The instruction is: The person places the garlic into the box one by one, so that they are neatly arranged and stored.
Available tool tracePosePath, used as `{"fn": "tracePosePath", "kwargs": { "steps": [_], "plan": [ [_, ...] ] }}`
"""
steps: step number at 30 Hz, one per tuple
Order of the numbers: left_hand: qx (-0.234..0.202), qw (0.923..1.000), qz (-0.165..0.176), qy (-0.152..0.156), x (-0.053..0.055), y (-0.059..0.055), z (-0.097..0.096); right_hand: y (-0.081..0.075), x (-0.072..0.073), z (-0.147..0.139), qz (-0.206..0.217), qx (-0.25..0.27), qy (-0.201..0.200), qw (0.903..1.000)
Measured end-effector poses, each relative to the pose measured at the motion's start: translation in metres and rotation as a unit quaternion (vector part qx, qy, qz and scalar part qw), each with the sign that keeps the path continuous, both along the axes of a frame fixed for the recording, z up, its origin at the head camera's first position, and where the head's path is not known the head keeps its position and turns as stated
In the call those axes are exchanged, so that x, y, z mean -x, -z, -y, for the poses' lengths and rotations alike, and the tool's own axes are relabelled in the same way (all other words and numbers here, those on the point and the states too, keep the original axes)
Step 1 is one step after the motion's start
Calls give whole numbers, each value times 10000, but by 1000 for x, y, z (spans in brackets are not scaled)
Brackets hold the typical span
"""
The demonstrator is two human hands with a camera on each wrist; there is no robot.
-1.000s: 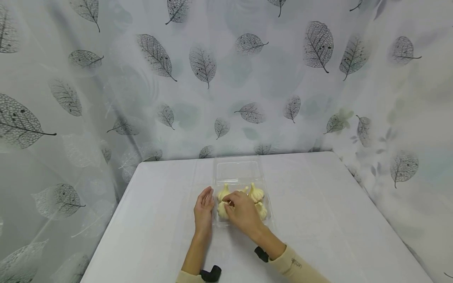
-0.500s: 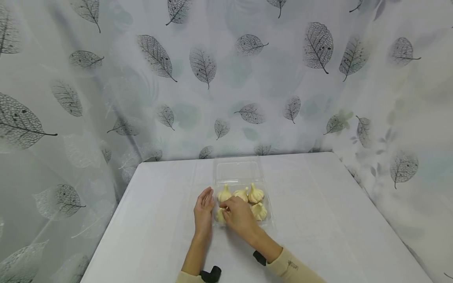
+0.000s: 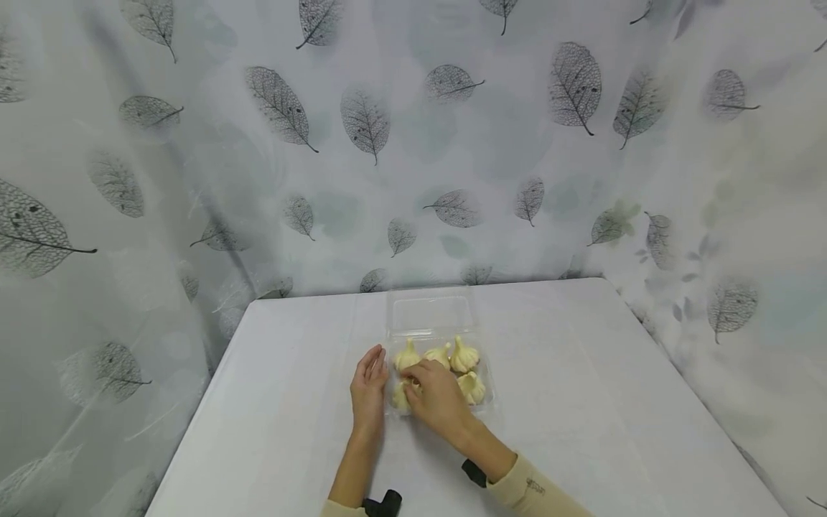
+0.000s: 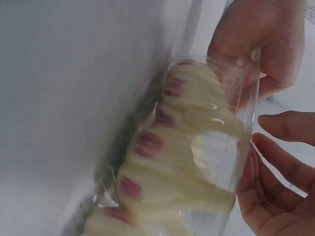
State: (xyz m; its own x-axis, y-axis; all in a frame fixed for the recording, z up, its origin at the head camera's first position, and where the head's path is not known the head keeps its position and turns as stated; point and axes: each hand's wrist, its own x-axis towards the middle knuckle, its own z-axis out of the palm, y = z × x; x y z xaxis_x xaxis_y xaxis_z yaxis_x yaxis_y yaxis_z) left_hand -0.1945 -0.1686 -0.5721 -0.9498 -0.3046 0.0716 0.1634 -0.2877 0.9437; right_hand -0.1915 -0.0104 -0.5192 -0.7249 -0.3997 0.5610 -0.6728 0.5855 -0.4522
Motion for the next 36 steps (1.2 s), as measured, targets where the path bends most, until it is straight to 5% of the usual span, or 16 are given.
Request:
{"fn": "tracePosePath", "kwargs": {
  "steps": [8, 18, 30, 36],
  "plan": [
    [-2, 10000, 68, 44, -1, -4, 4, -10, 9, -22, 177, 570, 129, 9981],
    [528, 9975, 327, 324, -1, -5, 34, -10, 42, -67, 675, 1025, 677, 9901],
    [1669, 9824, 668, 500, 26, -14, 44, 5, 91, -108, 1737, 950, 1198, 9728],
    [1025, 9864, 815, 994, 42, -17, 41, 18, 106, -116, 2676, 992, 1139, 9516]
  ]
}}
